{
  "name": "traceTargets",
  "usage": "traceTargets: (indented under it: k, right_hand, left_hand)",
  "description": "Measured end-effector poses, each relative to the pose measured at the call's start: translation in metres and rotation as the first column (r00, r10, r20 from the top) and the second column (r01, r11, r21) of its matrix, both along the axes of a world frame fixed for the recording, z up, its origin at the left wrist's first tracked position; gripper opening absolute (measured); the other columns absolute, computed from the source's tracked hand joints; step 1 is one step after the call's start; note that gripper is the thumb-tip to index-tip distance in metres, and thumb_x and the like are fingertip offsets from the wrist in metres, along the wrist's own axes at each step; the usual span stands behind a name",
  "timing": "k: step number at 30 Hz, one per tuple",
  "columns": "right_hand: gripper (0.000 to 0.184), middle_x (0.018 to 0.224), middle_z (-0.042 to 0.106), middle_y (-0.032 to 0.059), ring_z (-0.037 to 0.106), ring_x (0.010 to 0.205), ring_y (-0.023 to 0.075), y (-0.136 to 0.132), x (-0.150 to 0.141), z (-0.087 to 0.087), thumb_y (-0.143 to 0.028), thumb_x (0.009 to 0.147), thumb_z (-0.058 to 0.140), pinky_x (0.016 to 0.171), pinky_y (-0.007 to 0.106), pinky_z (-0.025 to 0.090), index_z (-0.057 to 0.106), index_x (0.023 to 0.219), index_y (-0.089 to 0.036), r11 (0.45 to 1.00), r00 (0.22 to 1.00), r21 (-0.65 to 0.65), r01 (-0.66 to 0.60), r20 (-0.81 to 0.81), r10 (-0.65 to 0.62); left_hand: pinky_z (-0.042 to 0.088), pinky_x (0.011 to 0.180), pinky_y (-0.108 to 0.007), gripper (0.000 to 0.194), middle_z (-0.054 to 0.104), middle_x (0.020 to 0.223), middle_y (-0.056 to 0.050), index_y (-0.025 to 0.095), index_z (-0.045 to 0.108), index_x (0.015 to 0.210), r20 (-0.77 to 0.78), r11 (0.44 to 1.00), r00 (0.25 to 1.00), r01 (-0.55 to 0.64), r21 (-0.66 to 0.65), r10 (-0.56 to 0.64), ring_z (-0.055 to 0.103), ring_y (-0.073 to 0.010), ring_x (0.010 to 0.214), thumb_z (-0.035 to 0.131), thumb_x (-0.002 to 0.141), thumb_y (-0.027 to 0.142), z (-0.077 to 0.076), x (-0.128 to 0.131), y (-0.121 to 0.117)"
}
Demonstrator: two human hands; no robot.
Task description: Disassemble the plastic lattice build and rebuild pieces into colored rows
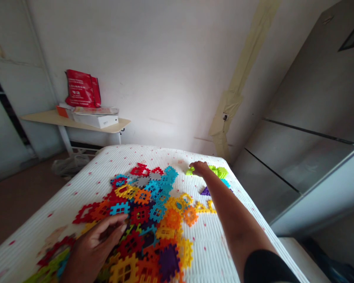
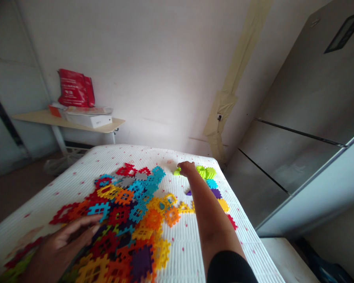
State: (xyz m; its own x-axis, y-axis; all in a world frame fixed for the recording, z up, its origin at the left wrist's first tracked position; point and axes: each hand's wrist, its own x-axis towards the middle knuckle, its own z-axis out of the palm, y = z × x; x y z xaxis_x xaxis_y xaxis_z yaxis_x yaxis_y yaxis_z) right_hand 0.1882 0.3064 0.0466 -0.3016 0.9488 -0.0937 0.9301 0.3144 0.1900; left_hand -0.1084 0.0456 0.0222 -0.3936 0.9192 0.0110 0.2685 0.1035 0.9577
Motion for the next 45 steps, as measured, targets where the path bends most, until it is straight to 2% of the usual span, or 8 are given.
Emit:
traceTargets:
  k: [23,27,29,32,36,38,42,45]
  right_hand:
    - [0.055,0.118,0.059,0.0136,0.053,0.107,0.0289,-0.022,-0.019,0.017,-0.018,0.075,0.060,0.089,0.051,0.035,0.047,0.128,-0.025,0.996,0.999,0.084,-0.014,-0.046,0.018]
    - [0.044,0.121,0.058,0.0077,0.054,0.109,0.0214,-0.055,-0.050,0.029,-0.020,0.081,0.055,0.090,0.036,0.039,0.051,0.125,-0.027,0.979,0.971,0.104,-0.173,-0.152,0.187]
    - [0.033,0.113,0.063,0.0028,0.058,0.100,0.0150,-0.083,-0.072,0.030,-0.016,0.082,0.053,0.086,0.026,0.042,0.060,0.113,-0.026,0.921,0.874,0.057,-0.385,-0.298,0.384]
    - [0.030,0.098,0.068,0.0006,0.060,0.093,0.0118,-0.129,-0.108,0.023,-0.007,0.080,0.051,0.082,0.022,0.043,0.067,0.098,-0.024,0.712,0.592,0.049,-0.700,-0.518,0.618]
    - [0.031,0.098,0.066,0.0008,0.057,0.098,0.0121,-0.169,-0.142,0.005,-0.005,0.078,0.053,0.085,0.022,0.042,0.068,0.097,-0.025,0.522,0.411,0.083,-0.849,-0.518,0.750]
    - [0.029,0.099,0.065,0.0017,0.055,0.099,0.0143,-0.174,-0.149,-0.004,-0.008,0.078,0.055,0.085,0.025,0.042,0.068,0.097,-0.026,0.545,0.463,0.067,-0.836,-0.448,0.765]
    - [0.022,0.100,0.062,0.0055,0.053,0.099,0.0198,-0.165,-0.143,-0.009,-0.013,0.082,0.053,0.081,0.030,0.044,0.069,0.093,-0.024,0.723,0.678,0.083,-0.686,-0.290,0.676]
    - [0.024,0.108,0.060,0.0066,0.052,0.102,0.0205,-0.159,-0.134,-0.006,-0.013,0.083,0.050,0.082,0.031,0.043,0.069,0.094,-0.024,0.778,0.723,0.117,-0.618,-0.303,0.620]
  left_hand:
    - [0.053,0.062,-0.028,0.037,0.073,0.071,-0.002,0.022,0.071,0.081,0.014,0.998,1.000,-0.024,0.058,0.023,0.065,-0.0196,0.061,0.064,0.058,0.049,-0.006,-0.003,0.000]
    - [0.052,0.064,-0.029,0.038,0.073,0.085,-0.004,0.019,0.068,0.087,0.127,0.992,0.988,-0.094,0.079,0.084,0.065,-0.0188,0.066,0.061,0.063,0.048,-0.008,-0.007,-0.002]
    - [0.052,0.064,-0.029,0.038,0.073,0.087,-0.006,0.018,0.067,0.089,0.132,0.989,0.985,-0.121,0.081,0.109,0.065,-0.0190,0.068,0.060,0.064,0.046,-0.009,-0.007,-0.002]
    - [0.051,0.066,-0.029,0.036,0.072,0.085,-0.006,0.017,0.066,0.087,0.114,0.988,0.988,-0.117,0.100,0.105,0.064,-0.0192,0.069,0.058,0.065,0.044,-0.010,-0.007,-0.002]
    - [0.051,0.067,-0.030,0.035,0.072,0.088,-0.007,0.017,0.065,0.086,0.116,0.988,0.990,-0.097,0.120,0.083,0.065,-0.0198,0.072,0.057,0.065,0.043,-0.008,-0.003,-0.001]
    - [0.052,0.066,-0.030,0.035,0.072,0.087,-0.008,0.017,0.065,0.086,0.111,0.988,0.990,-0.098,0.122,0.085,0.065,-0.0201,0.072,0.056,0.065,0.044,-0.006,-0.002,-0.001]
    - [0.052,0.064,-0.030,0.036,0.072,0.087,-0.008,0.016,0.065,0.088,0.110,0.988,0.991,-0.090,0.125,0.076,0.065,-0.0194,0.069,0.056,0.067,0.044,-0.006,-0.003,-0.002]
    - [0.053,0.063,-0.030,0.035,0.073,0.086,-0.007,0.017,0.066,0.088,0.110,0.988,0.992,-0.078,0.134,0.063,0.066,-0.0192,0.066,0.056,0.068,0.044,-0.006,-0.004,-0.002]
